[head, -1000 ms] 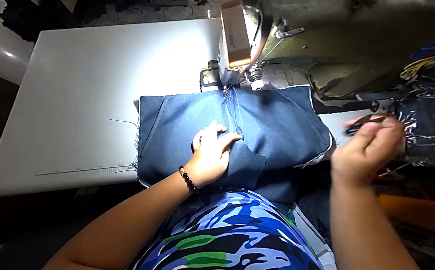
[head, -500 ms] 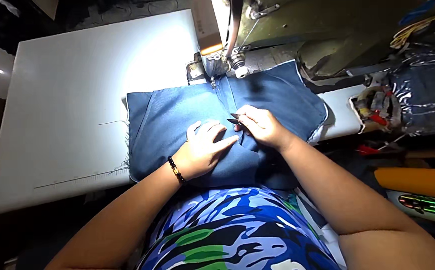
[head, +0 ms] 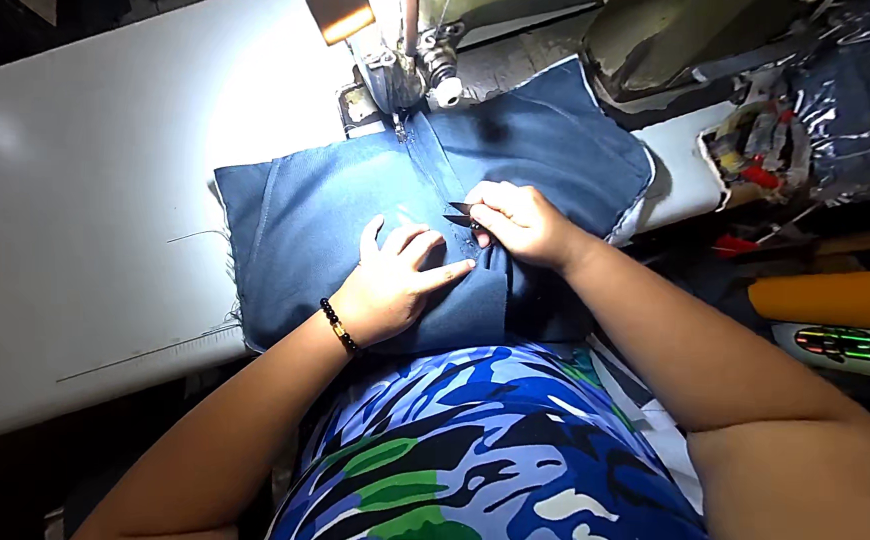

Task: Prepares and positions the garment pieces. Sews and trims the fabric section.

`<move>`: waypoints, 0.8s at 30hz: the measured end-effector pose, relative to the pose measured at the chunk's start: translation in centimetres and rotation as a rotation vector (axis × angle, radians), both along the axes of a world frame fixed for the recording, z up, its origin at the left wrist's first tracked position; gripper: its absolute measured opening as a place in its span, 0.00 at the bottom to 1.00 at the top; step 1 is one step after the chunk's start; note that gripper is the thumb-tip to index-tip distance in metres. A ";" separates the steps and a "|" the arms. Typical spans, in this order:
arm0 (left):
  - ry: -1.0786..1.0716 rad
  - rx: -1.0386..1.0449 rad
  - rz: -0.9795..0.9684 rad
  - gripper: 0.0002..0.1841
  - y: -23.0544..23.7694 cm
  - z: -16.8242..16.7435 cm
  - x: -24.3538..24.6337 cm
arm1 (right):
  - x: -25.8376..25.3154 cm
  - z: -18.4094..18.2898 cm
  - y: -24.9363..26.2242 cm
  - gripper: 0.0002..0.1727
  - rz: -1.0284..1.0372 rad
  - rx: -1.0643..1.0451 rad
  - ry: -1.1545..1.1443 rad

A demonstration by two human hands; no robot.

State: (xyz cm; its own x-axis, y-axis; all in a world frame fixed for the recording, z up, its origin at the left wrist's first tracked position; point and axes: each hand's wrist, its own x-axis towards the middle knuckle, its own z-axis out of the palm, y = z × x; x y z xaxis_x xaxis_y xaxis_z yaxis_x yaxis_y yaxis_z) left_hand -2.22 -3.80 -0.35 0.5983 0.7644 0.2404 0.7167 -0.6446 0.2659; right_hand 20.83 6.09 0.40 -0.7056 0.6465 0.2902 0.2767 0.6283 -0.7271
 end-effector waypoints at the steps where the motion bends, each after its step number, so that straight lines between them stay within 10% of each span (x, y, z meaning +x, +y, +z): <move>1: -0.005 -0.002 0.007 0.26 -0.1 0.0 0.3 | -0.1 0.1 0.0 0.16 -0.003 -0.018 -0.008; 8: -0.065 0.021 0.057 0.24 -1.8 -0.5 1.7 | -0.8 -0.4 -1.9 0.15 -0.191 -0.010 0.026; 17: -0.129 0.060 0.073 0.15 -1.9 -0.2 3.2 | -1.1 3.2 -2.6 0.15 -0.117 0.481 -0.677; 24: -0.194 0.114 0.058 0.12 -2.0 -1.5 3.0 | 0.4 3.1 -2.8 0.17 -0.107 0.518 -0.637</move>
State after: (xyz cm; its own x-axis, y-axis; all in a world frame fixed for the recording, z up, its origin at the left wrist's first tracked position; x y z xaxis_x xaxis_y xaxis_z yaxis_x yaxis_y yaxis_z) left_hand 0.79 -5.83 -1.86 0.4888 0.7574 0.4330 0.6958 -0.6378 0.3302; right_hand 21.19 3.26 3.55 -0.7778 0.6137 0.1354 0.6151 0.7876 -0.0365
